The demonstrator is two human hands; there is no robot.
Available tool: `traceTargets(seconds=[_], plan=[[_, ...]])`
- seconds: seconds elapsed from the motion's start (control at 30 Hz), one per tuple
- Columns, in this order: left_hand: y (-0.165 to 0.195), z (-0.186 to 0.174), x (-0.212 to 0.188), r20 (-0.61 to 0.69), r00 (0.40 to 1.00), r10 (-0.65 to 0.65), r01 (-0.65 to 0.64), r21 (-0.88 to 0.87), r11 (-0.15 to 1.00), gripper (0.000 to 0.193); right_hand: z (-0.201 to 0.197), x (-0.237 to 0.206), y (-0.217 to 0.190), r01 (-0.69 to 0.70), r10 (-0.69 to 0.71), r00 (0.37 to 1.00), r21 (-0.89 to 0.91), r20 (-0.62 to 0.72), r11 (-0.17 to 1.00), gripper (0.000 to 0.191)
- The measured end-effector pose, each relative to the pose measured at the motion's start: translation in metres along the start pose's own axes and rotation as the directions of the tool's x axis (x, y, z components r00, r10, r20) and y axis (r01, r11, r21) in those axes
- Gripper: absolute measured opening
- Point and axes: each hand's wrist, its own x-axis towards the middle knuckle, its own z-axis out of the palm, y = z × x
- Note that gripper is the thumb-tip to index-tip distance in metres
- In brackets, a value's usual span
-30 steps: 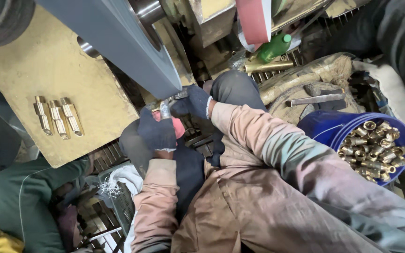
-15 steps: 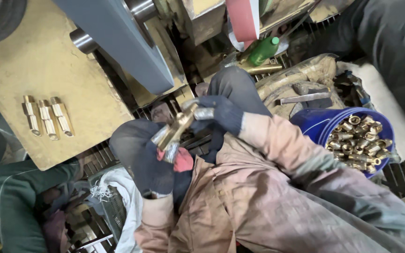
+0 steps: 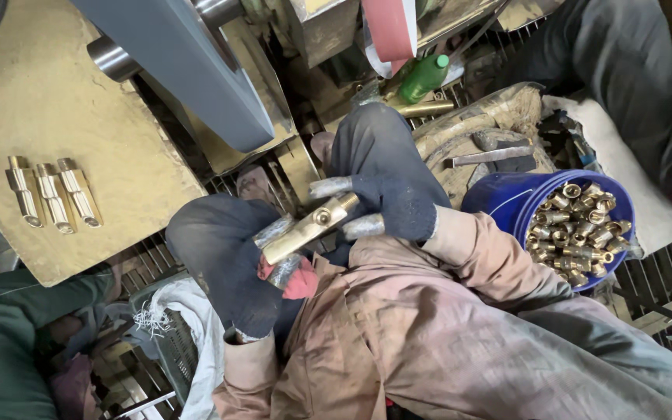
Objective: The person sits on the floor and repeatedly presses small brass cylindrical parts against a rotating belt sander to smooth their surfaces. They rotate the parts by hand to treat different sides, then place the finished pieces on a nearby wooden board.
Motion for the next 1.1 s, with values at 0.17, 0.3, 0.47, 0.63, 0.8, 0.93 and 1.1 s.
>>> traceTargets(seconds=[0.17, 0.3, 0.47, 0.63, 0.8, 0.93, 1.1], plan=[[0.041, -0.007, 0.011, 0.100, 0.995, -0.030, 0.041, -0.104, 0.994, 0.045, 0.004, 0.004, 0.003, 0.129, -0.145, 0.989, -0.286, -0.036, 0.950, 0.051], [0.045, -0.012, 0.024, 0.162, 0.978, -0.133, 0.180, -0.323, 0.929, 0.039, 0.002, 0.010, 0.010, 0.199, -0.222, 0.974, -0.319, -0.037, 0.927, 0.050], [0.046, -0.016, 0.040, 0.167, 0.980, -0.108, 0.153, -0.284, 0.947, 0.038, -0.005, 0.025, 0.019, 0.125, -0.149, 0.986, -0.274, -0.069, 0.953, 0.050], [0.021, -0.014, 0.069, 0.171, 0.983, -0.065, 0.098, -0.189, 0.977, 0.036, -0.026, 0.060, 0.036, 0.058, -0.088, 0.989, -0.233, -0.119, 0.971, 0.046], [-0.060, 0.007, 0.111, 0.180, 0.980, -0.089, 0.132, -0.243, 0.961, 0.025, -0.057, 0.105, 0.066, 0.083, -0.122, 0.975, -0.201, -0.186, 0.976, 0.039], [-0.119, 0.032, 0.126, 0.138, 0.972, -0.190, 0.223, -0.291, 0.930, 0.009, -0.069, 0.130, 0.094, -0.063, 0.025, 0.950, -0.112, -0.311, 0.992, 0.034], [-0.138, 0.045, 0.130, 0.137, 0.967, -0.213, 0.251, -0.386, 0.888, 0.008, -0.075, 0.145, 0.108, -0.097, 0.105, 0.939, 0.040, -0.327, 0.994, 0.031]])
